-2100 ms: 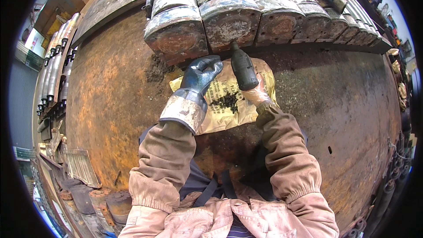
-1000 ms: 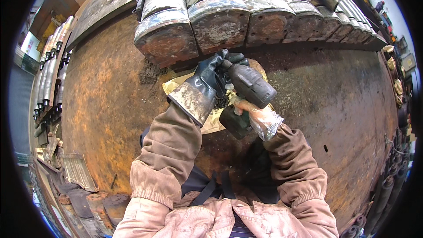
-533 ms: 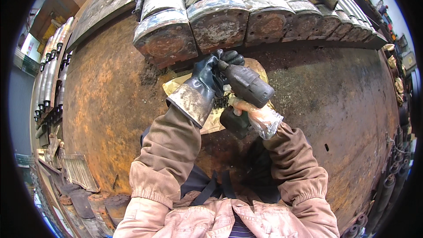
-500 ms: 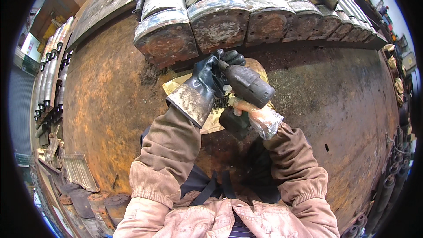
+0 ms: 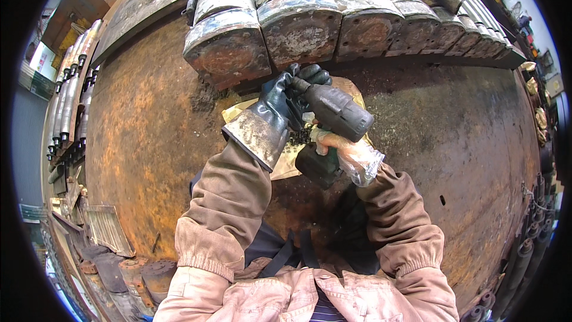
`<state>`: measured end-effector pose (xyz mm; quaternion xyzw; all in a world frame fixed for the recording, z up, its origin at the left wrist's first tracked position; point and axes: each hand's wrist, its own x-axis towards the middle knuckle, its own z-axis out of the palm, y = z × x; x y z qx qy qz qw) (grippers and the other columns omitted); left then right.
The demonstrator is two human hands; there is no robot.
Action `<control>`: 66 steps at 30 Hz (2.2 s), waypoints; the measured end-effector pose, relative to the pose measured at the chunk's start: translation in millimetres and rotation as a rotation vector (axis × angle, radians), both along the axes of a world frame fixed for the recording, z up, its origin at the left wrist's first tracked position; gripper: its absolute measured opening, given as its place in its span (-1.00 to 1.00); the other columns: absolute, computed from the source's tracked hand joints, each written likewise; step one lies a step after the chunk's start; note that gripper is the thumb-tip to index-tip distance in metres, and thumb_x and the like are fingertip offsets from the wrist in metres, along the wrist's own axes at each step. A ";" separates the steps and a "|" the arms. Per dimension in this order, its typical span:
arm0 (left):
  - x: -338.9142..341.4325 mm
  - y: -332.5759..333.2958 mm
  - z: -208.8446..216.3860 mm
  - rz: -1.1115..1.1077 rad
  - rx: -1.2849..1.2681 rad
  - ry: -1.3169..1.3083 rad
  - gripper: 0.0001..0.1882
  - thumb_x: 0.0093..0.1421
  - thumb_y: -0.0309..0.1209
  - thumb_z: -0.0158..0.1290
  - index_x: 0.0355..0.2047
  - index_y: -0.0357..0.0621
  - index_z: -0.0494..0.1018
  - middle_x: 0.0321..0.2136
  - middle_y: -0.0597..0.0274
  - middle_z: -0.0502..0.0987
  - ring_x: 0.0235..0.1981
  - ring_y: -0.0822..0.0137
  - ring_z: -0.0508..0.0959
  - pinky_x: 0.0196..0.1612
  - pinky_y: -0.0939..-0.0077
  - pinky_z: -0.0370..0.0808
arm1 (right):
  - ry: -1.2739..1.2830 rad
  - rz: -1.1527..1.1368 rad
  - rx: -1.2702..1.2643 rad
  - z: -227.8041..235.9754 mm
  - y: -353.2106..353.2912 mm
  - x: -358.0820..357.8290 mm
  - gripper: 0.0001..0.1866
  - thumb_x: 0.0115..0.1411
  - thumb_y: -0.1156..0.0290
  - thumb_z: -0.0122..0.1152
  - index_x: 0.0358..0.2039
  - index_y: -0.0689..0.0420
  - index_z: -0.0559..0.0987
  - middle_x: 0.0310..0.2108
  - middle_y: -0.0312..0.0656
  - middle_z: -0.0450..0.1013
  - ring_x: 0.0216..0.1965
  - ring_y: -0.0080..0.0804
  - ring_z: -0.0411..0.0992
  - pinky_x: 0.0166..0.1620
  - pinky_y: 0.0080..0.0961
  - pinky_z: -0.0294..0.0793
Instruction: The person uses a cordless drill to create holes in a row of large, cylindrical metal objects. They repeatedly pick up drill bits from a paper bag, insert them into the drill, and drill into the metal pieces one by one.
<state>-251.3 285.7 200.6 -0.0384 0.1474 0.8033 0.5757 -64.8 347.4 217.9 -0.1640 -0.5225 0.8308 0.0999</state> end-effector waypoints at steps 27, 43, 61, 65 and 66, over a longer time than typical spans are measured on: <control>-30.6 -71.7 8.6 0.420 -0.691 1.293 -0.73 0.19 -0.28 0.22 -0.23 -0.24 0.60 -0.36 0.25 0.64 -0.32 0.49 0.55 -0.22 0.50 0.48 | 0.136 -0.081 0.376 -26.1 -2.6 -71.3 -0.82 0.08 0.36 0.19 -0.61 0.11 0.47 -0.61 -0.37 0.28 -0.54 -0.55 0.22 -0.38 -0.53 0.22; -34.7 -66.8 17.8 0.471 -0.472 0.925 -0.73 0.18 -0.39 0.20 -0.19 -0.35 0.59 -0.29 0.14 0.65 -0.28 0.37 0.60 -0.14 0.48 0.51 | 0.144 -0.285 0.778 -178.2 65.0 -175.9 -0.64 0.27 0.44 0.11 0.08 0.16 0.45 -0.24 -0.31 0.53 -0.27 -0.50 0.47 -0.15 -0.56 0.48; -40.2 -72.8 9.8 0.477 -0.549 0.959 -0.74 0.21 -0.50 0.14 -0.12 -0.43 0.54 -0.21 -0.05 0.63 -0.23 0.17 0.65 -0.10 0.37 0.59 | -0.251 -0.322 1.134 -47.6 -0.8 -175.8 -0.67 0.26 0.47 -0.01 0.05 0.11 0.46 -0.33 -0.04 0.52 -0.31 -0.10 0.49 -0.22 -0.29 0.47; -37.8 -80.0 22.9 0.484 -0.517 0.897 -0.76 0.21 -0.53 0.14 -0.14 -0.44 0.55 -0.21 -0.03 0.63 -0.22 0.19 0.64 -0.10 0.36 0.60 | -0.245 -0.297 1.122 -34.2 -8.0 -178.2 -0.67 0.26 0.47 -0.04 0.04 0.09 0.46 -0.35 0.03 0.52 -0.32 -0.02 0.49 -0.24 -0.23 0.46; -37.5 -78.9 22.3 0.483 -0.516 0.897 -0.76 0.21 -0.53 0.14 -0.14 -0.44 0.55 -0.21 -0.03 0.63 -0.22 0.19 0.64 -0.10 0.36 0.60 | -0.254 -0.286 1.125 -33.2 -7.4 -178.5 -0.67 0.26 0.47 -0.05 0.04 0.09 0.46 -0.36 0.04 0.52 -0.33 0.01 0.50 -0.25 -0.22 0.46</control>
